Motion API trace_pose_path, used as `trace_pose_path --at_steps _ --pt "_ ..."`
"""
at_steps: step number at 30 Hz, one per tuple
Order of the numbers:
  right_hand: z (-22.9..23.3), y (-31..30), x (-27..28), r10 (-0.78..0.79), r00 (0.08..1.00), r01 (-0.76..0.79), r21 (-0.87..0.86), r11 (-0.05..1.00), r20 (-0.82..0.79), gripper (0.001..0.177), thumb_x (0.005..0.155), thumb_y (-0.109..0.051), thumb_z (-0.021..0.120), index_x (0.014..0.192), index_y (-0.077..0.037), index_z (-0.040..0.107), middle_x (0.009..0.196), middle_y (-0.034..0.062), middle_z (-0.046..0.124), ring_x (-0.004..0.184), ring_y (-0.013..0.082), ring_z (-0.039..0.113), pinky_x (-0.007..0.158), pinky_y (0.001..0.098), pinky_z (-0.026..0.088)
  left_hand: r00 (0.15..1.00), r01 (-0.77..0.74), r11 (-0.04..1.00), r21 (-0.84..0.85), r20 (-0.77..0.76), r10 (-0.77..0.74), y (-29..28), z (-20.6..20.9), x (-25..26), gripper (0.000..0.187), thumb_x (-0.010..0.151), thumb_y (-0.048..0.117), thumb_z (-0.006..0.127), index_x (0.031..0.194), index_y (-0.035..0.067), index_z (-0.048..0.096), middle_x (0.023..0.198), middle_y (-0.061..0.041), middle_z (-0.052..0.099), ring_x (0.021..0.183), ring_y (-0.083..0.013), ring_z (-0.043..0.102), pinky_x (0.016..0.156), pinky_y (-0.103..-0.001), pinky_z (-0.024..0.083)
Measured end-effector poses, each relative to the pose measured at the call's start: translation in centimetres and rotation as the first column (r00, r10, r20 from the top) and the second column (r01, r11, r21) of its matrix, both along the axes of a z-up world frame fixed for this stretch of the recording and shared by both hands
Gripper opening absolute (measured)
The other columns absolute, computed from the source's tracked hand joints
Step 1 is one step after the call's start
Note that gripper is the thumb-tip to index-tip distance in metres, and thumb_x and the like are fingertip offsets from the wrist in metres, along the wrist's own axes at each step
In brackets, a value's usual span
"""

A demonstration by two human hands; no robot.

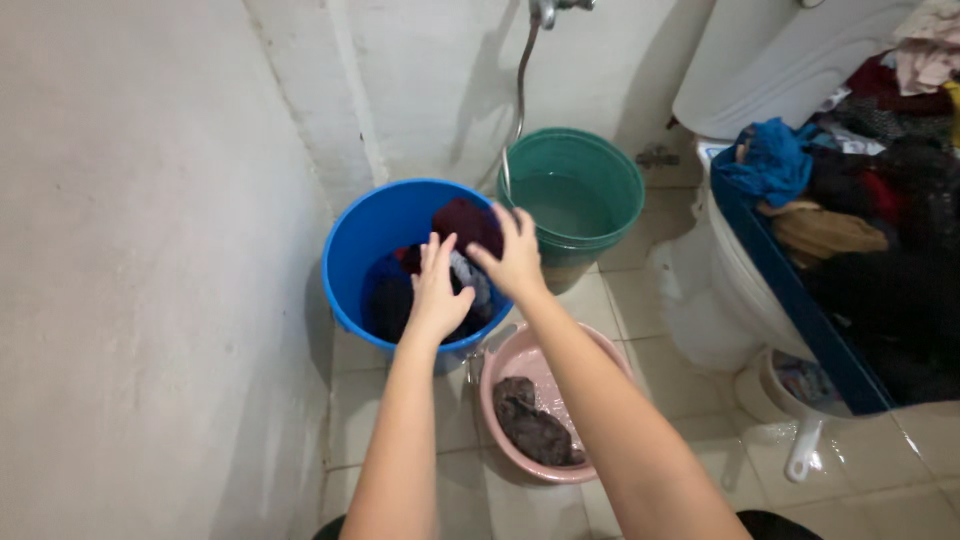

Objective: The person washes clothing by hand in a pink basin, wringing out each piece of laundry and moving it between plastic buckets.

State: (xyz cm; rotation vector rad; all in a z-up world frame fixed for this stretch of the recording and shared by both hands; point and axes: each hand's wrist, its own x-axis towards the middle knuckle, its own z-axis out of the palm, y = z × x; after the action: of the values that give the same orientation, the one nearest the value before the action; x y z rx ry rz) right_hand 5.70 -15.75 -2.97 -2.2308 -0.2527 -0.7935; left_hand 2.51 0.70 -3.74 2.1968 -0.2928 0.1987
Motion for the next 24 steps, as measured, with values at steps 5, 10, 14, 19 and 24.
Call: trace_pose_path --at_steps 5,10,14,19,24 --pt "-7.9 -4.7 0.1 -0.155 0.986 0.145 0.154 0.977 0.061 0.051 0.095 -0.021 0.073 0.140 -0.008 0.055 0.142 0.0241 0.046 0.130 0.0437 0.052 0.112 0.0494 0.044 0.985 0.120 0.991 -0.066 0.134 -0.110 -2.6 -2.8 -0.7 0.069 0.078 0.007 0.068 0.145 0.011 0.050 0.158 -0.019 0.043 0.152 -0.0396 0.032 0.120 -0.055 0.030" --pt "-24.0 -10.9 -8.2 -0.234 0.873 0.246 -0.028 0.969 -0.428 0.064 0.089 -0.024 0.066 0.147 -0.005 0.045 0.146 0.0274 0.043 0.122 0.0447 0.055 0.102 0.0473 0.048 0.892 0.423 0.904 -0.062 0.202 -0.403 -8.9 -4.9 -4.6 0.057 0.080 -0.003 0.059 0.137 0.006 0.061 0.152 -0.021 0.053 0.149 -0.0407 0.036 0.120 -0.049 0.030" --pt "-31.7 -11.1 -16.3 -0.185 0.413 -0.095 -0.245 0.965 -0.892 0.106 0.074 -0.049 0.085 0.154 -0.007 0.030 0.151 0.0309 0.034 0.139 0.0464 0.038 0.113 0.0479 0.035 0.891 0.453 0.891 0.021 -0.007 -0.453 -10.4 -6.4 -7.1 0.055 0.079 -0.002 0.060 0.133 0.011 0.063 0.148 -0.013 0.056 0.147 -0.0338 0.040 0.117 -0.044 0.037" --pt "-32.9 -10.1 -21.0 -0.156 0.346 0.061 -0.144 0.988 -0.925 0.098 0.066 -0.052 0.086 0.147 -0.011 0.047 0.142 0.0271 0.050 0.127 0.0436 0.055 0.108 0.0453 0.046 0.911 0.394 0.914 0.095 -0.175 -0.375 -10.1 -7.5 -7.6 0.051 0.077 -0.002 0.062 0.126 0.014 0.066 0.142 -0.010 0.059 0.136 -0.0302 0.050 0.111 -0.043 0.040" --pt "-34.8 -11.3 -18.7 -0.092 0.324 0.276 0.001 0.961 -0.941 0.062 0.051 -0.028 0.093 0.105 -0.003 0.076 0.106 0.0186 0.079 0.101 0.0312 0.076 0.092 0.0406 0.058 0.882 0.464 0.884 -0.046 -0.069 -0.467 -10.4 -8.5 -6.4 0.051 0.076 -0.004 0.063 0.126 0.008 0.065 0.133 -0.016 0.062 0.129 -0.0352 0.055 0.109 -0.042 0.044"
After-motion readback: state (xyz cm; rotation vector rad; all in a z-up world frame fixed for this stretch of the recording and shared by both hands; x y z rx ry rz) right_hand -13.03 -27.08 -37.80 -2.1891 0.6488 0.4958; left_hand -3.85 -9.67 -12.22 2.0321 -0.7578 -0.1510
